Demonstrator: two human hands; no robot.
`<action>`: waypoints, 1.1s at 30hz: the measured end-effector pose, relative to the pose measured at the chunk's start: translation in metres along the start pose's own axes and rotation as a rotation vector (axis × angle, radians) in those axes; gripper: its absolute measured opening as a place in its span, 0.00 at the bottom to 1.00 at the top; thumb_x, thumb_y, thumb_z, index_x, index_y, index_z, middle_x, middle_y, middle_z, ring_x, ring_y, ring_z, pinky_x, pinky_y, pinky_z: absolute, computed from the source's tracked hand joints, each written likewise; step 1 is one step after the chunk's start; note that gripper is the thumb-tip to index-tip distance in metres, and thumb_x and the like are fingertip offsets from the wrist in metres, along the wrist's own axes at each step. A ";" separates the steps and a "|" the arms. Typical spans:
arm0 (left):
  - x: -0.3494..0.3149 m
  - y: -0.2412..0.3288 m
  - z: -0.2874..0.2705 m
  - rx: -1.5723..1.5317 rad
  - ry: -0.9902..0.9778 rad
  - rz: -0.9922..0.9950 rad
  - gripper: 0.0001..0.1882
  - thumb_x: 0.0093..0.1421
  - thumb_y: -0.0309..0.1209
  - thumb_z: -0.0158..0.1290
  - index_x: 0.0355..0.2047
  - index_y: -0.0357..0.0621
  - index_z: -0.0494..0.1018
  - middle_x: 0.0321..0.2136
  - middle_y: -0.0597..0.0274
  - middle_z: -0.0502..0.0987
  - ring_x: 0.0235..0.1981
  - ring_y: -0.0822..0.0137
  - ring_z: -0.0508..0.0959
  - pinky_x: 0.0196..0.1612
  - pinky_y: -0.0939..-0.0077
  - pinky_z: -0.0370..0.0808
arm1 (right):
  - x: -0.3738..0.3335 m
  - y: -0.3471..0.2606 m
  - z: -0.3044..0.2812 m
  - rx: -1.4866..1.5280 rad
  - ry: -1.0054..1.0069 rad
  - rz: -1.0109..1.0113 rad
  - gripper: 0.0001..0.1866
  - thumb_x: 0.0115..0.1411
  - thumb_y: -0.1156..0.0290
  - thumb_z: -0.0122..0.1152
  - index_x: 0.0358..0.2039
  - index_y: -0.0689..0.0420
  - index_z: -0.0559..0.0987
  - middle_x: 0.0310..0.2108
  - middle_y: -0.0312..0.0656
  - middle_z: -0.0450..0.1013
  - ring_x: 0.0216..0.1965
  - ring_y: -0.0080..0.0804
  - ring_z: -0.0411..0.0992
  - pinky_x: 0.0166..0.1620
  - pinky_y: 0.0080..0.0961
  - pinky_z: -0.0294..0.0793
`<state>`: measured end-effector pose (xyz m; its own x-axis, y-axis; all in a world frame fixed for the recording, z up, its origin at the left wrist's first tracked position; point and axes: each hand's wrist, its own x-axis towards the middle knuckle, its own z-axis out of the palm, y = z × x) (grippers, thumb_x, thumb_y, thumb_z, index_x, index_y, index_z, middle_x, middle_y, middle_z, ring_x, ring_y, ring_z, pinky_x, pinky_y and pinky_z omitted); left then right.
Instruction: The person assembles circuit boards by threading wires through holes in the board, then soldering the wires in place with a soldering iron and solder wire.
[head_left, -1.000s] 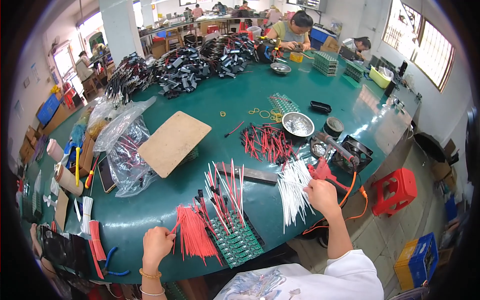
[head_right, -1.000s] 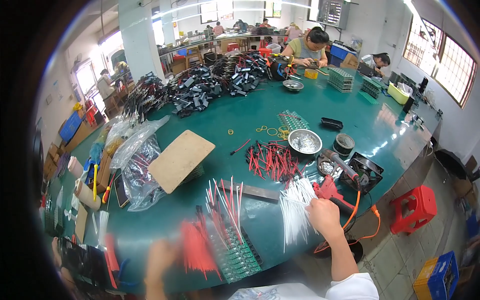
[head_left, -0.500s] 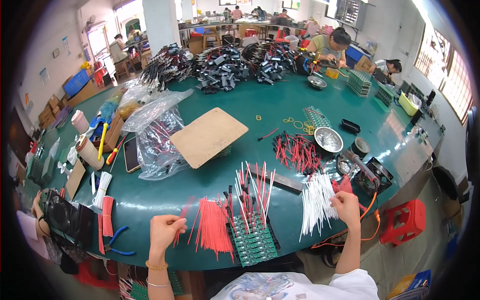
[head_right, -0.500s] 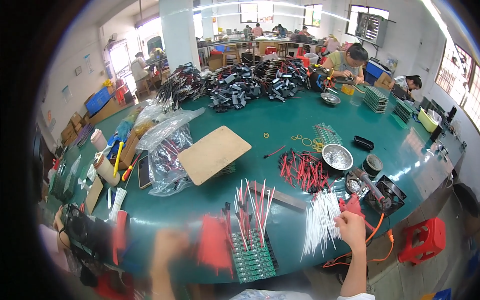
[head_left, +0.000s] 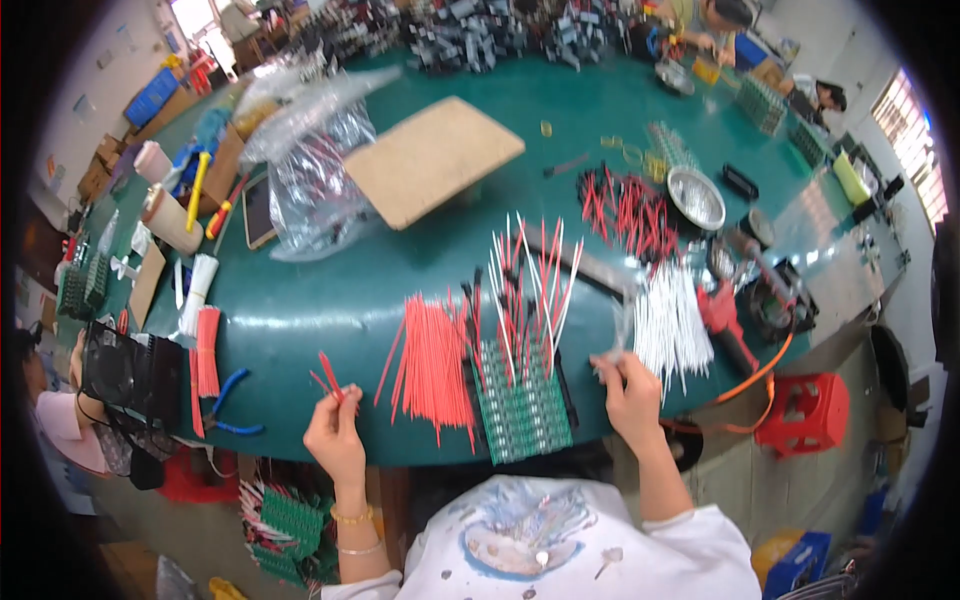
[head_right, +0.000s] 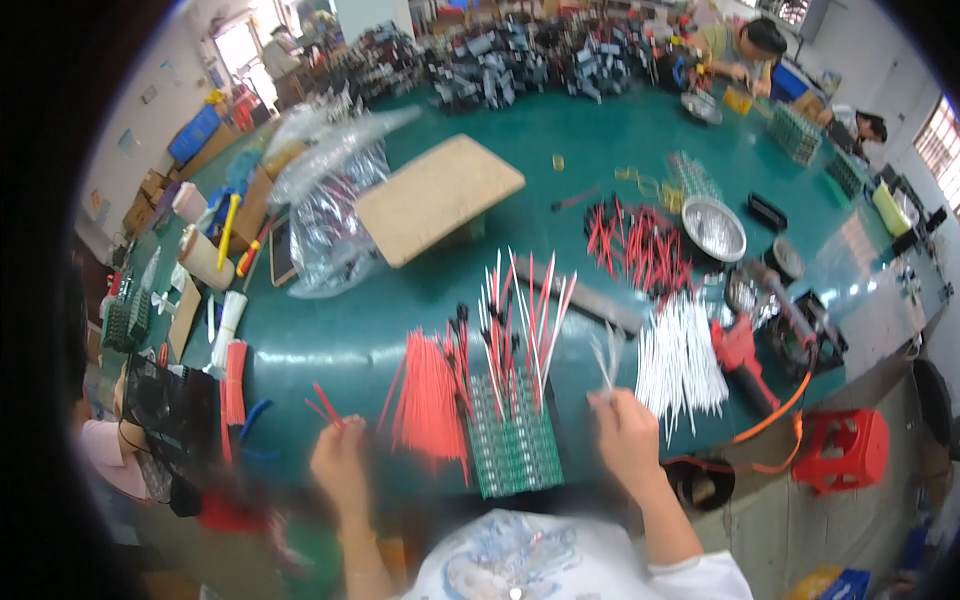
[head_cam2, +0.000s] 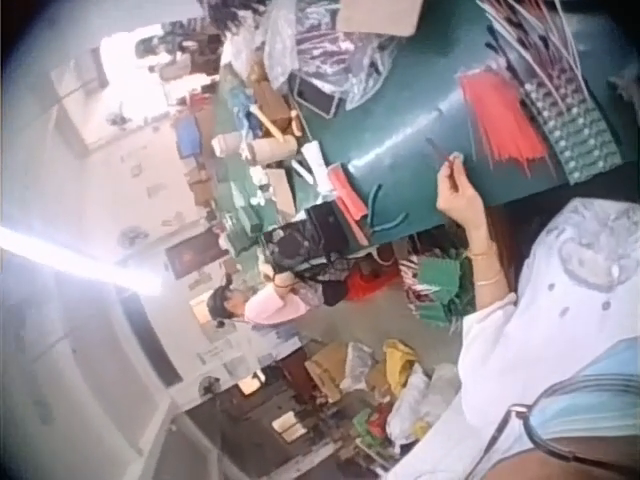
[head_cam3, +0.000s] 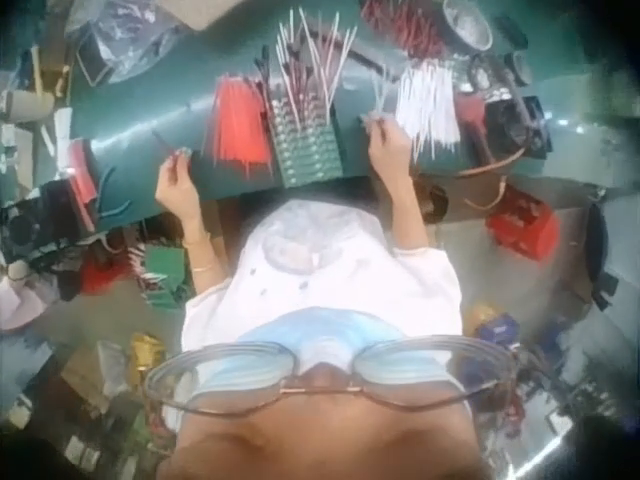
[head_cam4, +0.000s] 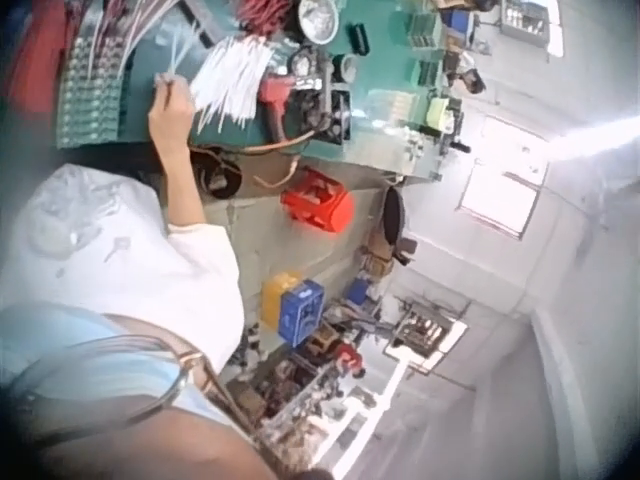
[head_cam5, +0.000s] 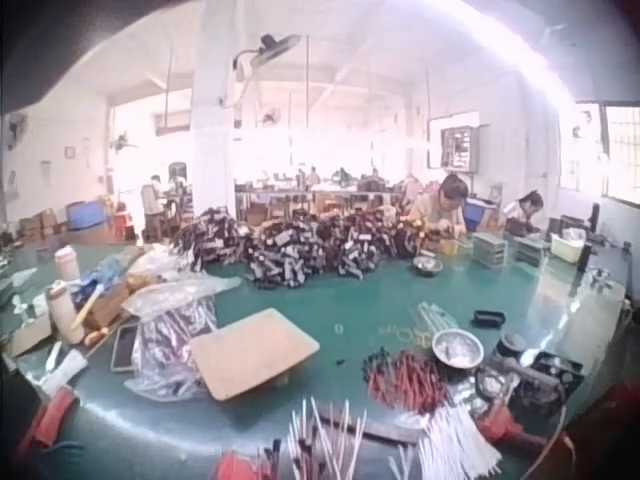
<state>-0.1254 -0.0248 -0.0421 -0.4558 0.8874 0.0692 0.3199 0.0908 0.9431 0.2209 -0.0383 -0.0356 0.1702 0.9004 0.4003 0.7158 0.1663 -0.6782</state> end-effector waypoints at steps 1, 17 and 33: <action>0.002 -0.002 0.001 -0.026 0.032 0.071 0.04 0.60 0.19 0.53 0.34 0.29 0.75 0.30 0.58 0.79 0.32 0.72 0.79 0.37 0.81 0.75 | 0.000 0.001 0.006 0.014 0.018 -0.009 0.03 0.60 0.81 0.55 0.31 0.65 0.77 0.26 0.39 0.78 0.24 0.22 0.74 0.28 0.19 0.72; -0.034 0.049 0.011 -0.255 -0.116 0.001 0.06 0.60 0.18 0.52 0.37 0.25 0.74 0.28 0.51 0.80 0.27 0.66 0.81 0.33 0.76 0.80 | -0.015 -0.010 0.004 0.227 0.158 0.275 0.03 0.52 0.81 0.65 0.29 0.64 0.80 0.27 0.42 0.78 0.23 0.24 0.68 0.29 0.20 0.68; -0.053 0.072 0.087 -0.108 -0.320 0.308 0.08 0.48 0.18 0.64 0.24 0.32 0.74 0.23 0.56 0.78 0.21 0.70 0.77 0.24 0.80 0.72 | 0.003 -0.054 0.027 0.362 0.007 -0.164 0.06 0.50 0.85 0.64 0.30 0.67 0.78 0.26 0.46 0.77 0.25 0.33 0.74 0.29 0.23 0.71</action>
<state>-0.0057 -0.0263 -0.0065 -0.0684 0.9621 0.2640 0.3041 -0.2319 0.9240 0.1642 -0.0334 -0.0147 0.0789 0.8477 0.5245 0.4493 0.4395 -0.7778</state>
